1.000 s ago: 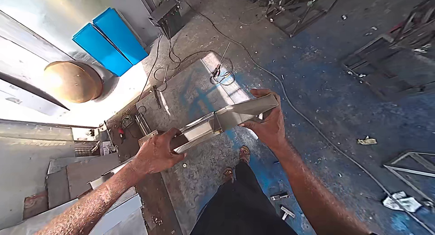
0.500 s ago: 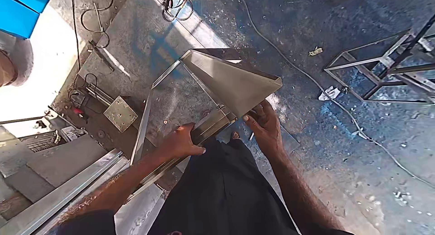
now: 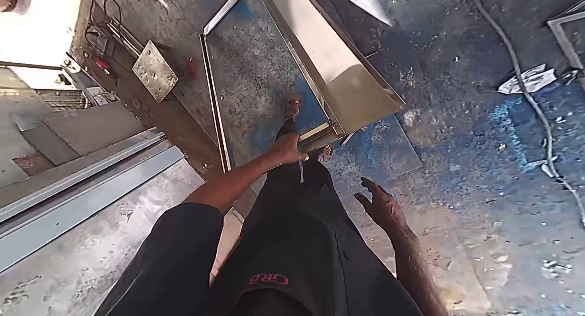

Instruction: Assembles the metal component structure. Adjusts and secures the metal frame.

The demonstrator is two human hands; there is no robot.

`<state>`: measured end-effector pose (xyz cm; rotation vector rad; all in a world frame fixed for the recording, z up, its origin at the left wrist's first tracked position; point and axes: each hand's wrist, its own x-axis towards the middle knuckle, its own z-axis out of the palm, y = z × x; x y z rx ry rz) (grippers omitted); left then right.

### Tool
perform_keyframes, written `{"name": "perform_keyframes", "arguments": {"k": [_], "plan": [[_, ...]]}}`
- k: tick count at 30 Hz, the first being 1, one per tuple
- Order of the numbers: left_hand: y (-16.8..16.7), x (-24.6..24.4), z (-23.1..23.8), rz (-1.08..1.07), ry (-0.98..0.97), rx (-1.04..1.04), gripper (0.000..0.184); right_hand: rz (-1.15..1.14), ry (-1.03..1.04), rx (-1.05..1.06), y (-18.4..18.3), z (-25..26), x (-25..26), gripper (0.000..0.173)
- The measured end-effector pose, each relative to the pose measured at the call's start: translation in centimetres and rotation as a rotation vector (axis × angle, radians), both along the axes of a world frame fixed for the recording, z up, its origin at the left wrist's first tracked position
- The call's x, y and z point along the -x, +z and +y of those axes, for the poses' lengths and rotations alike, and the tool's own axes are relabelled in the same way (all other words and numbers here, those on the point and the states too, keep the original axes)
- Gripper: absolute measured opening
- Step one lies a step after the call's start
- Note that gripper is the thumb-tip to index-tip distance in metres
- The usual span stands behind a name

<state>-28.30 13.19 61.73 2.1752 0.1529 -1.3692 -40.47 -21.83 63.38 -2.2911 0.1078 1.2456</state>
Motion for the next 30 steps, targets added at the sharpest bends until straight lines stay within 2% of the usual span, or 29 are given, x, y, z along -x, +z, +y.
{"name": "perform_keyframes", "arguments": {"k": [5,9,12,14,17,21,26,30], "plan": [[-8.7,4.7,-5.2,0.037,-0.017,-0.074,0.071,0.315,-0.116,0.092,-5.5,-6.6,11.3,0.06],[-17.4,7.7,-7.7,0.033,-0.033,-0.128,0.07,0.346,-0.404,0.075,-9.1,-7.7,16.8,0.059],[-24.7,8.0,-8.3,0.045,-0.017,-0.225,0.068,0.338,-0.701,0.065,-12.7,-6.7,18.6,0.056],[-30.0,7.9,-7.8,0.025,-0.013,-0.261,0.067,0.336,-0.818,0.029,-15.4,-5.9,19.9,0.055],[-37.4,5.9,-7.3,-0.014,-0.018,-0.288,0.066,0.361,-0.87,-0.019,-20.2,-4.7,21.9,0.056],[-45.6,3.0,-8.1,-0.04,-0.063,-0.277,0.068,0.404,-0.906,-0.048,-25.7,-3.5,24.5,0.056],[-52.8,0.6,-10.3,-0.008,-0.092,-0.331,0.074,0.416,-0.97,-0.096,-31.3,-3.3,25.7,0.056],[-56.7,0.7,-10.9,0.032,-0.099,-0.386,0.076,0.374,-0.977,-0.114,-35.0,-3.9,24.6,0.055]]}}
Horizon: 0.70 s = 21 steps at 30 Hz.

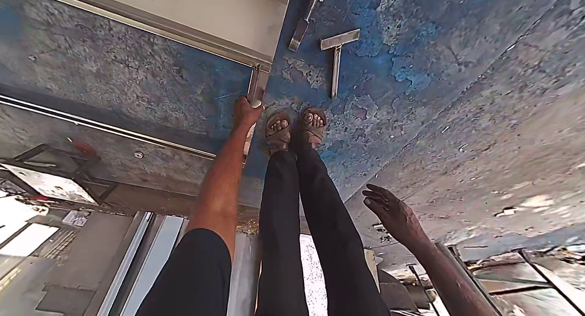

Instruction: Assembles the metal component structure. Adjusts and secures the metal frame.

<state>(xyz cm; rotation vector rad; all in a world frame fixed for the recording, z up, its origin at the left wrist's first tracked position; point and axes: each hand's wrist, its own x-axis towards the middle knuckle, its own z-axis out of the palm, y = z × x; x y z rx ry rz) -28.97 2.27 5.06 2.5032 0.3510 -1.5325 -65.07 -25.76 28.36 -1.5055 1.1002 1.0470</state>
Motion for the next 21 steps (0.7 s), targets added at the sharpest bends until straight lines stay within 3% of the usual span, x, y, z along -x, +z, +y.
{"name": "perform_keyframes", "arguments": {"k": [5,10,15,19,21], "plan": [[-1.5,1.2,0.4,-0.171,0.114,0.009,0.075,-0.113,0.034,0.019,-5.3,-0.7,-5.9,0.049],[1.4,5.8,2.1,-0.264,0.153,0.08,0.072,-0.299,0.103,0.069,-13.5,-0.4,-18.5,0.038],[4.9,10.8,4.3,-0.139,0.094,0.146,0.055,-0.401,0.181,0.228,-23.1,0.3,-32.9,0.053],[5.9,13.5,6.7,-0.126,0.203,0.213,0.048,-0.266,0.116,0.449,-28.9,1.6,-40.1,0.077],[6.2,14.3,7.8,-0.133,0.26,0.219,0.046,-0.217,0.128,0.484,-30.4,1.7,-41.5,0.066]]}}
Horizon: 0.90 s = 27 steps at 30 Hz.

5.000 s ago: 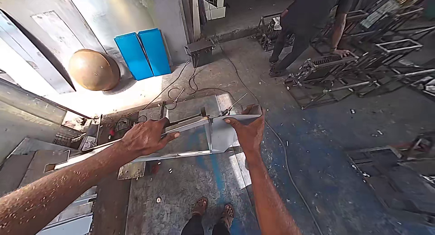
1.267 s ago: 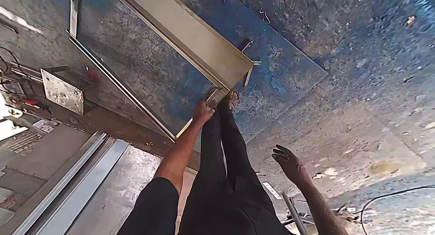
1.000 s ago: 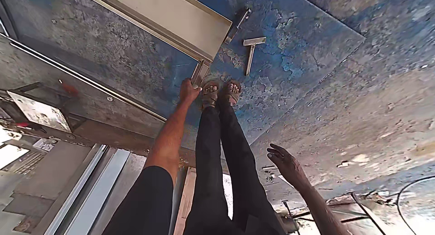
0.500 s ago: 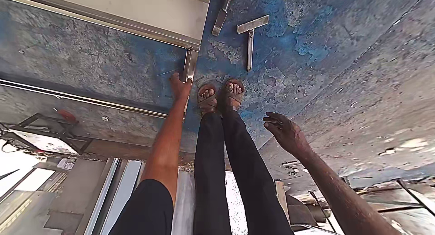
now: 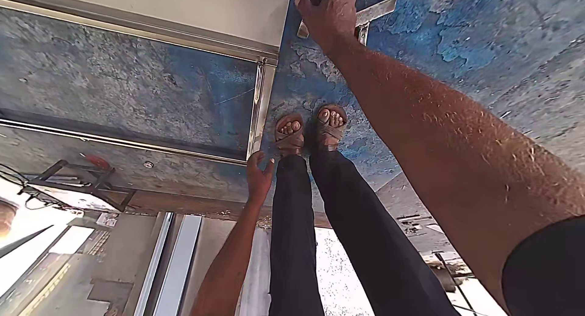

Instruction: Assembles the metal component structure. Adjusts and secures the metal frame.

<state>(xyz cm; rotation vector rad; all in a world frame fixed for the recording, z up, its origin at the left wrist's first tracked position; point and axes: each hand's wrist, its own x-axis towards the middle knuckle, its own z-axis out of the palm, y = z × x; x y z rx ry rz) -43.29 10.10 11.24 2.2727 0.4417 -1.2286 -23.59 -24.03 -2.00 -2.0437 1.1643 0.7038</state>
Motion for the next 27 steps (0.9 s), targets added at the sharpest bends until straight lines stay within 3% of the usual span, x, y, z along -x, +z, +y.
{"name": "perform_keyframes", "arguments": {"k": [3,7,10,13,16,20,24,27], "plan": [[0.1,0.0,0.8,0.005,0.047,-0.013,0.044,0.013,0.037,0.025,-1.5,-0.6,-0.4,0.037],[0.6,-1.6,-0.4,0.038,0.041,-0.036,0.043,0.054,-0.053,-0.167,0.8,-1.6,2.2,0.037],[2.5,-4.3,-4.5,0.068,0.151,0.089,0.038,-0.072,-0.203,-0.43,6.2,0.0,8.0,0.026],[6.3,-6.7,-9.4,0.169,0.252,0.375,0.049,-0.088,-0.127,-0.568,15.3,3.0,13.7,0.028],[11.4,-8.0,-13.8,0.264,0.254,0.551,0.057,-0.151,-0.055,-0.595,24.1,6.2,18.3,0.032],[18.8,-9.2,-16.9,0.324,0.289,0.579,0.044,-0.099,-0.01,-0.582,32.6,8.3,20.2,0.04],[24.7,-12.6,-17.7,0.419,0.227,0.484,0.035,-0.187,0.086,-0.589,36.2,6.9,20.3,0.038],[26.7,-16.3,-18.1,0.442,0.147,0.45,0.036,-0.314,0.079,-0.7,35.8,4.5,20.8,0.051]]}}
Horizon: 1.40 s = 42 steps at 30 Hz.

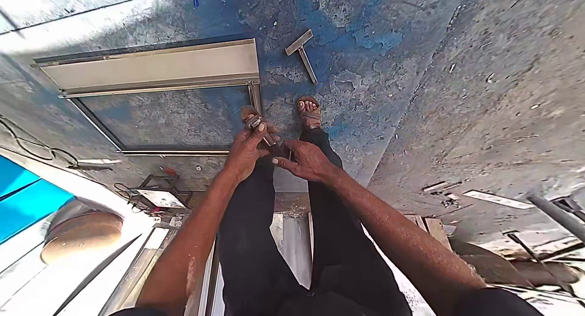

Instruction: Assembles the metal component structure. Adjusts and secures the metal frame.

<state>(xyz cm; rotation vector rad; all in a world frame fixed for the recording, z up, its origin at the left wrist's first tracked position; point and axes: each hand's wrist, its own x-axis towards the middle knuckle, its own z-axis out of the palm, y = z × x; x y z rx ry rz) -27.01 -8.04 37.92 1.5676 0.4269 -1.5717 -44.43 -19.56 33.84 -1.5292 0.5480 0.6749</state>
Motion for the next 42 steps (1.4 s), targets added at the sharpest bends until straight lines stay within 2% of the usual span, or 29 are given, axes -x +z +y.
{"name": "perform_keyframes", "arguments": {"k": [3,5,7,9,13,17,19,23,24,26,28,30,31,32,33,34,38,42], "plan": [[-0.5,-3.0,0.2,-0.101,0.037,-0.001,0.028,0.009,-0.177,-0.06,-3.1,-1.3,1.3,0.049],[-3.3,-5.3,0.3,-0.175,0.075,0.007,0.027,0.104,-0.161,0.064,-6.6,-2.7,1.6,0.043],[-6.7,-7.6,0.4,-0.215,0.041,-0.006,0.029,0.173,-0.138,0.183,-10.5,-4.0,1.4,0.041],[-11.0,-9.4,0.7,-0.275,-0.025,-0.007,0.031,0.241,-0.148,0.241,-14.3,-5.3,1.0,0.045],[-22.3,-13.2,0.5,-0.454,-0.265,0.086,0.042,0.309,-0.184,0.402,-21.8,-7.8,-1.4,0.051],[-31.2,-16.0,-0.6,-0.556,-0.368,0.217,0.04,0.432,-0.203,0.474,-28.3,-9.0,-4.5,0.067],[-34.3,-16.7,-1.1,-0.573,-0.403,0.255,0.039,0.511,-0.184,0.52,-31.2,-8.8,-5.7,0.072],[-37.6,-17.2,-1.3,-0.521,-0.465,0.287,0.038,0.58,-0.089,0.624,-34.6,-8.7,-7.4,0.063],[-38.0,-17.0,-1.0,-0.512,-0.47,0.303,0.038,0.573,-0.049,0.636,-34.9,-8.9,-7.5,0.058],[-38.7,-16.8,-0.5,-0.515,-0.473,0.344,0.041,0.553,0.001,0.619,-35.5,-9.4,-7.7,0.059],[-39.1,-16.6,-0.3,-0.53,-0.462,0.363,0.042,0.55,-0.057,0.514,-35.5,-9.7,-8.3,0.054],[-39.1,-16.3,-0.1,-0.531,-0.469,0.343,0.04,0.537,-0.393,0.253,-35.2,-8.8,-8.4,0.022],[-39.1,-16.3,-0.2,-0.535,-0.485,0.33,0.04,0.564,-0.611,0.038,-34.7,-8.4,-9.0,0.014],[-39.1,-16.5,-0.5,-0.534,-0.49,0.315,0.04,0.597,-0.748,-0.111,-34.0,-8.3,-9.8,0.023],[-39.2,-16.5,-0.8,-0.531,-0.491,0.303,0.039,0.607,-0.787,-0.167,-33.2,-8.3,-10.6,0.033],[-39.1,-16.5,-0.9,-0.531,-0.497,0.287,0.039,0.585,-0.775,-0.147,-32.4,-8.3,-11.2,0.036],[-39.2,-15.9,-1.2,-0.587,-0.471,0.338,0.038,0.25,-0.604,0.093,-27.8,-8.4,-12.8,0.023],[-40.2,-15.0,-1.0,-0.604,-0.45,0.394,0.042,0.122,-0.294,0.307,-22.9,-8.9,-16.2,0.035]]}}
